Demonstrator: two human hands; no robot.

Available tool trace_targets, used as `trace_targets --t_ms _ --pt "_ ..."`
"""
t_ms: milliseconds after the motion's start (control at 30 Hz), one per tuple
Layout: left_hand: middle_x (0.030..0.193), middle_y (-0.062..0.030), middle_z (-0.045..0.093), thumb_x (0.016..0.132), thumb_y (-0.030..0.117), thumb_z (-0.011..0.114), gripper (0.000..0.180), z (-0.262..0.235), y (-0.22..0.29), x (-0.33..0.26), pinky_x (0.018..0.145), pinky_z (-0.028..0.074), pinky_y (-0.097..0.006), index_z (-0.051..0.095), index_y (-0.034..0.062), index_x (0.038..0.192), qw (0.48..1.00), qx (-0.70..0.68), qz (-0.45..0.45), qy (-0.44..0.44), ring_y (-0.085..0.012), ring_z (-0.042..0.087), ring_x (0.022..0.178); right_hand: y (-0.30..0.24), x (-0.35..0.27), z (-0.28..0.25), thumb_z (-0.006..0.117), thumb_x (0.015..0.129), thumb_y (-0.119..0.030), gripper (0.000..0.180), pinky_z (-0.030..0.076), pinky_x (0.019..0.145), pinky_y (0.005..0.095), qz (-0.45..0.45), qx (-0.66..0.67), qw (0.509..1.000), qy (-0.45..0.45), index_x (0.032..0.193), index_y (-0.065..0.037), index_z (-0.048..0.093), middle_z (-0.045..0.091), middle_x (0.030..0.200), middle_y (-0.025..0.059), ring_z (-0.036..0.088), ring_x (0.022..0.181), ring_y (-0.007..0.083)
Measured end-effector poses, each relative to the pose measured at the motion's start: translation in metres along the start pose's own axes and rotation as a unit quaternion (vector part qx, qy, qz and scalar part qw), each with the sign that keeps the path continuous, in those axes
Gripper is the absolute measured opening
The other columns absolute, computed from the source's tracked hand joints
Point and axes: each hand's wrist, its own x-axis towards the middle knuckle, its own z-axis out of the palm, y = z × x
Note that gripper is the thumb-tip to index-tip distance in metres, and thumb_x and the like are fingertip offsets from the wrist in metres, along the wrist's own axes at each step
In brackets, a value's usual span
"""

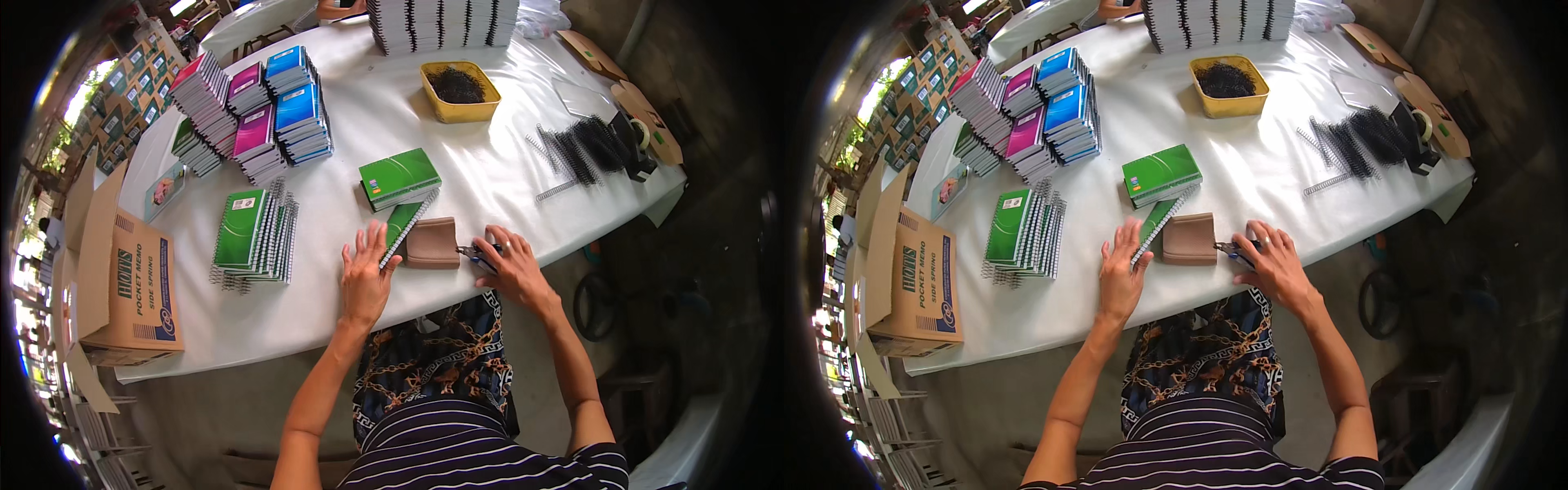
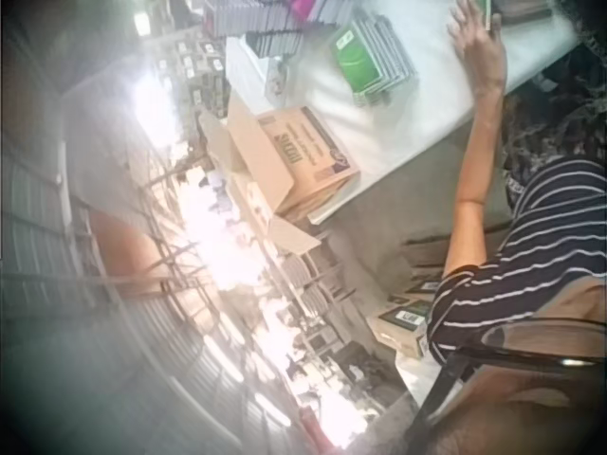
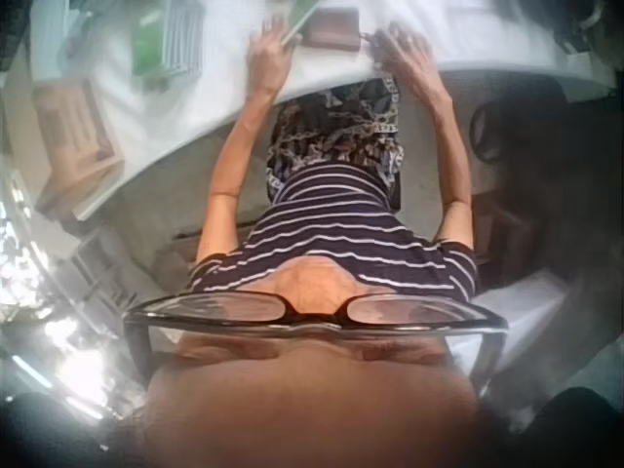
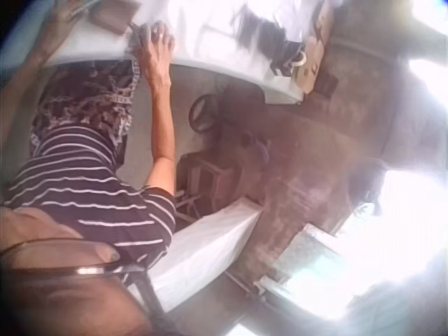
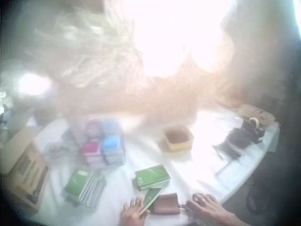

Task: The person assembles small notebooks by inserting a wire spiral through the pre-punched holes of a stack of covers and paper, then uses pliers to trim the excess wire.

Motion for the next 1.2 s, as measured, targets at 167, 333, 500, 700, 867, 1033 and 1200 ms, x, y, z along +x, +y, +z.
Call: trace_targets --t_ms 167,333,500,700,867,1033,1200 --pt "0.144 -0.0057 0.049 0.094 0.033 0.057 0.058 -0.005 0.018 0.009 0.110 0.028 -0.056 0.039 0.0212 0.148 1.000 -0.015 0.020 -0.015 -0.0375 0.048 0.130 0.005 -0.030 0.027 0.069 0.085 -0.017 0.051 0.042 0.094 0.0471 0.094 -0.018 0.992 0.087 0.131 -0.007 0.050 0.054 0.118 0.0152 0.051 0.109 0.0339" --pt "0.142 -0.0080 0.051 0.092 0.021 0.060 0.060 -0.012 0.035 0.012 0.109 0.030 -0.056 0.038 0.0194 0.148 1.000 -0.009 0.011 0.003 -0.0364 0.050 0.128 -0.092 0.013 -0.005 0.073 0.080 -0.014 0.043 0.048 0.080 0.0401 0.025 0.111 0.984 0.135 0.120 -0.005 0.060 0.057 0.105 0.0134 0.058 0.092 0.0286" --pt "0.138 -0.0105 0.054 0.089 0.007 0.059 0.065 -0.017 0.041 0.016 0.107 0.032 -0.056 0.037 0.0147 0.149 0.999 0.028 0.014 0.029 -0.0356 0.050 0.128 -0.106 0.032 -0.008 0.074 0.080 -0.017 0.043 0.045 0.078 0.0395 -0.004 0.122 0.983 0.137 0.119 -0.005 0.061 0.057 0.102 0.0120 0.058 0.091 0.0277" --pt "0.139 -0.0084 0.054 0.084 0.003 0.061 0.069 -0.025 0.041 0.019 0.108 0.033 -0.055 0.038 0.0142 0.148 0.999 0.021 0.010 0.034 -0.0357 0.049 0.129 -0.104 0.042 -0.009 0.066 0.090 -0.018 0.026 0.046 0.060 0.0307 -0.041 0.163 0.979 0.115 0.109 -0.001 0.061 0.059 0.090 0.0080 0.059 0.074 0.0199" --pt "0.143 -0.0032 0.051 0.082 0.003 0.060 0.069 -0.048 0.041 0.020 0.109 0.031 -0.055 0.041 0.0148 0.147 0.988 0.106 0.088 0.072 -0.0347 0.047 0.132 -0.085 0.068 -0.048 0.051 0.101 -0.027 0.032 0.048 0.063 0.0314 0.105 0.531 0.797 -0.266 0.099 0.003 0.061 0.059 0.080 0.0087 0.058 0.071 0.0152" --pt "0.146 0.0017 0.048 0.085 0.003 0.055 0.066 -0.124 0.001 0.043 0.110 0.029 -0.056 0.041 0.0191 0.148 0.958 0.212 0.122 0.152 -0.0341 0.043 0.135 -0.026 0.071 -0.032 0.060 0.095 -0.023 0.027 0.049 0.075 0.0425 0.059 0.241 0.969 -0.001 0.109 0.000 0.063 0.064 0.095 0.0172 0.062 0.083 0.0368" --pt "0.153 0.0018 0.038 0.086 0.016 0.063 0.069 -0.204 -0.073 0.042 0.113 0.022 -0.059 0.038 0.0304 0.148 0.983 0.180 -0.016 0.016 -0.0351 0.029 0.143 0.075 0.060 -0.004 0.064 0.092 -0.023 0.025 0.049 0.076 0.0415 0.093 -0.107 0.989 0.039 0.103 -0.002 0.065 0.063 0.099 0.0160 0.061 0.086 0.0348"
